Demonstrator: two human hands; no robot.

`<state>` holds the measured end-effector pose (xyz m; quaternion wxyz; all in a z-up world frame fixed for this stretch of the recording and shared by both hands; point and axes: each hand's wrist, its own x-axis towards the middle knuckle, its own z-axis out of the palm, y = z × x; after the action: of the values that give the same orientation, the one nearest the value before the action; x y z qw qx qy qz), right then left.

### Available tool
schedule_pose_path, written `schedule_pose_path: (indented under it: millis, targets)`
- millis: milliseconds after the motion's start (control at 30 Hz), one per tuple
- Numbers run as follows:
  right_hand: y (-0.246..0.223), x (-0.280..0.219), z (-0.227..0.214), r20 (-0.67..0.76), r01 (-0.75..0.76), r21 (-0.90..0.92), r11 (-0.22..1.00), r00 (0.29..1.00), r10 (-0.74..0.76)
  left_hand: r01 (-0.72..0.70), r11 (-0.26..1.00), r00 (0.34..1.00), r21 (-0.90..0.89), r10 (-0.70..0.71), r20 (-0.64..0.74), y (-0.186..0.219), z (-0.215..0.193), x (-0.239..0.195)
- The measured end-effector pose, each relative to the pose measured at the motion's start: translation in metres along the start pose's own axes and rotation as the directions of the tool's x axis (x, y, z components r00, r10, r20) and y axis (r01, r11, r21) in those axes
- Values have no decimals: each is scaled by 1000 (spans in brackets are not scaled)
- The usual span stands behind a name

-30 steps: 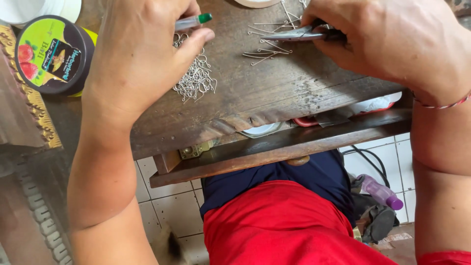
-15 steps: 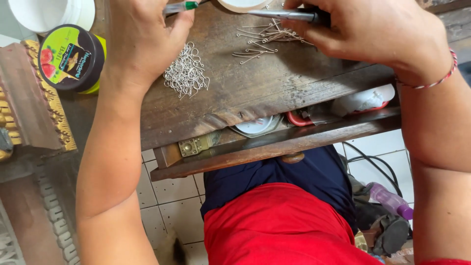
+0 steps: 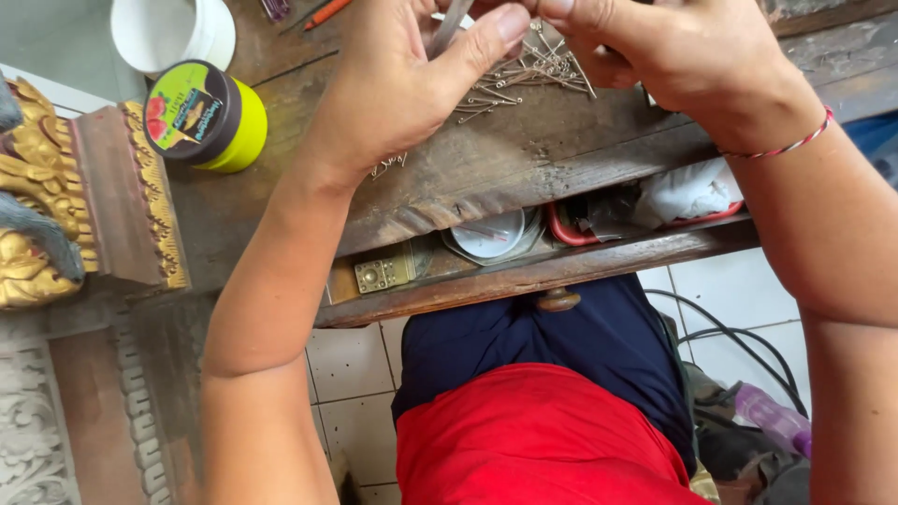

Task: The person uses a green-handled tool and pliers to bend small metal wires into looped shapes. They repeatedly pick up straight wires, bend them around the tool, and place the finished loops on the table. The workspace contains a pile of completed loops and several straight wires awaiting processing.

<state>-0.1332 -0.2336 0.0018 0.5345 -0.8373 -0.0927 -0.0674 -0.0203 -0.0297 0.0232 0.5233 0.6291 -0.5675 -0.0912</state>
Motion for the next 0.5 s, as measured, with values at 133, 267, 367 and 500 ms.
schedule_pose_path:
  millis: [133, 267, 367, 500]
  targets:
    - [6, 2, -3, -31, -3, 407, 914, 999, 17, 233, 952, 966, -200, -203, 157, 12, -3, 8]
    - [-2, 3, -1, -15, -12, 544, 839, 1000, 24, 284, 941, 958, -186, -272, 89, 11, 2, 6]
    - [-11, 0, 3, -47, 5, 429, 903, 999, 17, 174, 985, 985, 11, -174, -9, 16, -2, -1]
    - [-9, -5, 6, -126, 64, 75, 995, 991, -54, 73, 970, 994, 230, -50, -101, 30, -5, -15]
